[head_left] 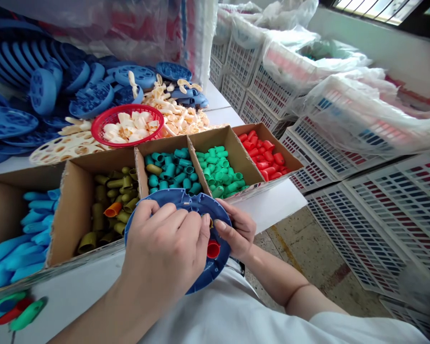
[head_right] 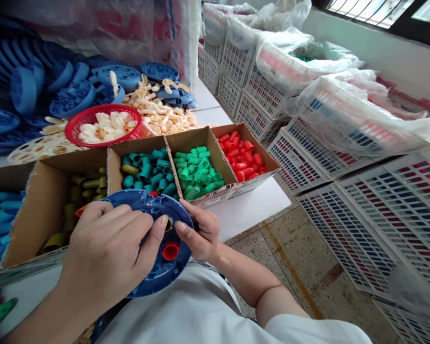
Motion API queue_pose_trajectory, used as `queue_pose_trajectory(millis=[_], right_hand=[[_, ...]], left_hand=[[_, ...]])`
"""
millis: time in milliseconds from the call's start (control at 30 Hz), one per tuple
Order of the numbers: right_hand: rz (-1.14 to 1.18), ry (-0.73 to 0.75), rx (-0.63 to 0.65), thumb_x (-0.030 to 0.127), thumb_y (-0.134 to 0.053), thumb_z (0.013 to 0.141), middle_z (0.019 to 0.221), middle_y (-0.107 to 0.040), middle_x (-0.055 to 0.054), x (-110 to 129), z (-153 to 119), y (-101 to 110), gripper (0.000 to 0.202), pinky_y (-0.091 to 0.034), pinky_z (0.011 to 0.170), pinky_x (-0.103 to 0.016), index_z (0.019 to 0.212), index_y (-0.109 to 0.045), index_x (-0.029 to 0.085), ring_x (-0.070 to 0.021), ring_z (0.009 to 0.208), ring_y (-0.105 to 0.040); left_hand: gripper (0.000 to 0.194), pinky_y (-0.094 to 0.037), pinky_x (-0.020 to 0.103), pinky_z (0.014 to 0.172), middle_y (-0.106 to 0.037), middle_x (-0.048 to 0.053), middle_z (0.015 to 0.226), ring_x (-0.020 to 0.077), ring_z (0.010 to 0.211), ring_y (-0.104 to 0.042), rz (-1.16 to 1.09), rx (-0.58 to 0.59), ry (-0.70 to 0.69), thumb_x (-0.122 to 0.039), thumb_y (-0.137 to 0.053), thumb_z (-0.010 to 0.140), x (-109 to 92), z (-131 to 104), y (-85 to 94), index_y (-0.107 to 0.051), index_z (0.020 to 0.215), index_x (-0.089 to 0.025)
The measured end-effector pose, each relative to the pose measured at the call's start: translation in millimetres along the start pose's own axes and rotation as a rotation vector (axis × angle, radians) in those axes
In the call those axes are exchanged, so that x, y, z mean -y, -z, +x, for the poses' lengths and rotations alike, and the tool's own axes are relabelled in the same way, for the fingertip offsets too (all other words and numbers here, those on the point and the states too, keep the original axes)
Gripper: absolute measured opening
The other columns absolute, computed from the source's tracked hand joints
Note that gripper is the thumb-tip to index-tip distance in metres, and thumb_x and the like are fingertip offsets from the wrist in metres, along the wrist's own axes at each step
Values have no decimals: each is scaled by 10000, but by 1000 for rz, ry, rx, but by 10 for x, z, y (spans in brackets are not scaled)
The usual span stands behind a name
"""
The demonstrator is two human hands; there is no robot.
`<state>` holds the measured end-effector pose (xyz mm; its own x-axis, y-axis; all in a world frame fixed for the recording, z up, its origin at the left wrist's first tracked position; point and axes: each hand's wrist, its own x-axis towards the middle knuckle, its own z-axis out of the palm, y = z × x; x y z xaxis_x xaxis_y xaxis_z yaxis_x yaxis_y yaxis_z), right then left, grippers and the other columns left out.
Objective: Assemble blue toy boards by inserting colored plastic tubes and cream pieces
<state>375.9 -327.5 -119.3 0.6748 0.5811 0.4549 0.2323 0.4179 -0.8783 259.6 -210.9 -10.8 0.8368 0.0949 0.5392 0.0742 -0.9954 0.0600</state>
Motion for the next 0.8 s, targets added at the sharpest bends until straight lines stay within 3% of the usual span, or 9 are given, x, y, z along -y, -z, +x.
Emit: queue_pose_trajectory(millis=[133, 333, 433, 500, 567, 633, 700, 800], right_hand=[[-26, -27, -7, 414, -766, 914, 698, -729, 0, -14, -5, 13, 379, -560, 562, -265, 1257, -764, 251, -164, 566, -640], [-33, -41, -33, 453, -743, 922, 742, -760, -10, -44, -1, 9, 384, -579, 562, -274, 1249, -767, 254, -178, 587, -677], [-37, -30, -37, 439, -767, 909, 706, -743, -2, -20, -2, 8, 377, -562, 545, -263, 1243, -774, 265, -170, 564, -657], [-32, -19, -46, 418, -774, 912, 716, -744, 1, -6, -5, 13, 374, -569, 571, -270, 1261, -766, 285, -169, 573, -656], [-17, -9, -55, 397, -756, 937, 758, -757, 7, -7, -10, 22, 371, -581, 617, -280, 1301, -741, 327, -169, 608, -672], [-2, -5, -55, 380, -733, 963, 796, -766, 18, -22, -22, 35, 369, -579, 645, -280, 1332, -714, 374, -167, 647, -689], [11, 0, -48, 383, -718, 978, 823, -772, 26, -41, -43, 48, 367, -573, 656, -274, 1344, -699, 399, -161, 669, -696], [35, 21, -17, 415, -697, 987, 872, -778, 20, -54, -92, 47, 392, -584, 692, -292, 1378, -669, 394, -165, 686, -700]], left_hand=[[407, -358, 422, 646, -503, -9, 547, 195, 552, -461, -56, 39, 14, -283, -564, 1014, 10, -20, -14, -512, 616, -211], [455, -370, 413, 627, -466, -26, 476, 181, 514, -462, 8, -25, 41, -261, -615, 993, -12, -5, -122, -463, 565, -224], [448, -369, 420, 618, -487, -19, 503, 188, 525, -484, -12, -6, 9, -296, -598, 1017, -26, -25, -48, -474, 592, -225], [329, -424, 444, 675, -616, 23, 637, 227, 643, -593, -21, -55, 45, -342, -626, 1009, 7, -64, 54, -571, 714, -208], [214, -488, 501, 809, -734, 89, 889, 300, 867, -688, 45, -164, 176, -398, -692, 968, 99, -116, 142, -666, 934, -189], [287, -531, 506, 852, -764, 95, 1038, 331, 971, -719, 98, -223, 333, -445, -717, 937, 239, -166, 173, -699, 1103, -211], [287, -576, 398, 709, -791, 37, 960, 275, 833, -757, 13, -147, 420, -457, -698, 940, 389, -199, 147, -730, 1130, -245], [190, -492, 226, 457, -767, -56, 698, 161, 522, -702, -159, -34, 412, -339, -718, 929, 552, -197, 80, -773, 1083, -242]])
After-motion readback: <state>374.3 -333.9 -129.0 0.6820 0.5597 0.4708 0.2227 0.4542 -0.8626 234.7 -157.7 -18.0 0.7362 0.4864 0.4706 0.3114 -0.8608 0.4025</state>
